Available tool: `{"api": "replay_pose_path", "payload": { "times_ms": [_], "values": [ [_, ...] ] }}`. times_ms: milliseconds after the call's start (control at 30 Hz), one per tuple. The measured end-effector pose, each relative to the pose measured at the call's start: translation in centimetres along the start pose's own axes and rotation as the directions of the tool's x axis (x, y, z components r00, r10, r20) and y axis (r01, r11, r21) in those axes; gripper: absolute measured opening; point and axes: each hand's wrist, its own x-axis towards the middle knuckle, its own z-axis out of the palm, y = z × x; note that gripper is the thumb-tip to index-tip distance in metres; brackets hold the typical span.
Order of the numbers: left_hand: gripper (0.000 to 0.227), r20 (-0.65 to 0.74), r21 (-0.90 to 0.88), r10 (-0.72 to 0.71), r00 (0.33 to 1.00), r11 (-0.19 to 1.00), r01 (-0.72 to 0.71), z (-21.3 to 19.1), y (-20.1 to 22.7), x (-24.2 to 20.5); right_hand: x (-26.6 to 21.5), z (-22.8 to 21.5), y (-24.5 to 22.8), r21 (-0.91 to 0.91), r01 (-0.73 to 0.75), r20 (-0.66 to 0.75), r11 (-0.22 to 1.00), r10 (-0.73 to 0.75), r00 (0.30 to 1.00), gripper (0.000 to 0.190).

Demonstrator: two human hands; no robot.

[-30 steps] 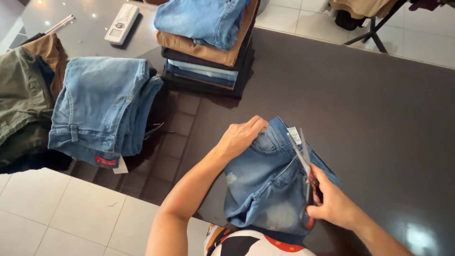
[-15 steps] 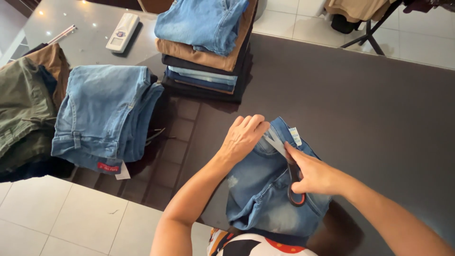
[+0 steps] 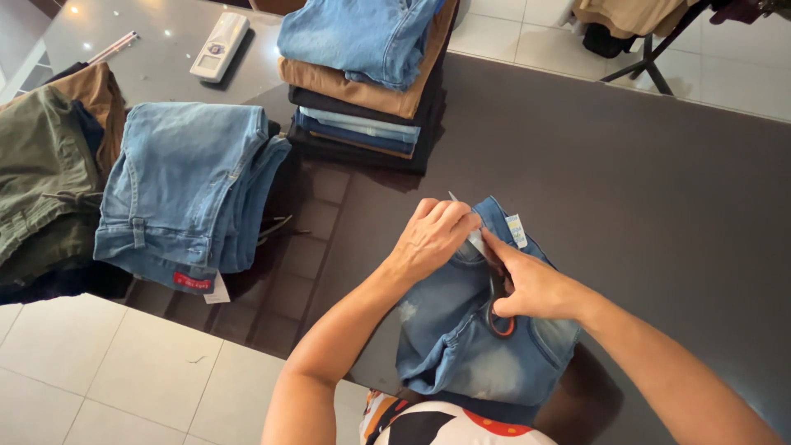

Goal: Removing price tags from denim jeans using scissors and folding them into organized stacks on a retail display table.

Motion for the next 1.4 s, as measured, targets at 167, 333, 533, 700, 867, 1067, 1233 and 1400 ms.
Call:
{"api": "replay_pose_path", "payload": {
  "times_ms": [167,333,533,700,867,1067,1233,1400],
  "values": [
    [0.015,-0.019,-0.022,-0.002,1.000,1.000,0.001,0.5,-0.1,-0.4,-0.4,-0.1,0.1,0.067,0.008,0.016,0.998,-0.010,1.000,0.122],
    [0.015,-0.031,-0.040,0.007,0.999,0.999,-0.009,0.5,0.1,-0.4,-0.7,-0.4,-1.2,0.044,0.012,-0.010,0.999,-0.012,1.000,0.122],
    [0.017,-0.050,-0.054,0.017,0.999,0.998,-0.019,0.2,0.3,-0.2,0.2,0.1,-1.0,-0.009,-0.009,-0.037,1.000,0.008,0.999,0.137],
    [0.027,0.010,-0.142,-0.047,0.999,0.989,0.048,0.8,0.4,-1.1,0.3,0.0,-1.5,-0.037,0.046,-0.015,0.998,-0.046,0.999,0.129],
    [0.023,0.050,-0.145,-0.283,0.958,0.947,0.288,-0.7,-1.6,-1.2,0.3,0.4,1.1,-0.008,0.040,-0.045,0.999,-0.040,0.998,0.147],
    [0.006,0.228,0.191,-0.425,0.876,0.902,0.388,1.2,-6.1,-5.8,1.0,2.3,5.8,0.302,-0.005,-0.053,0.953,0.022,0.998,0.146],
    [0.034,0.364,0.238,-0.453,0.814,0.890,0.389,2.1,-5.2,-6.7,0.5,2.0,8.6,0.271,0.161,-0.326,0.949,-0.067,0.943,0.137],
    [0.029,0.400,-0.025,-0.431,0.809,0.877,0.479,1.3,-2.7,-4.5,-2.6,2.9,11.4,0.720,0.349,-0.381,0.600,-0.079,0.921,0.108]
  ]
}}
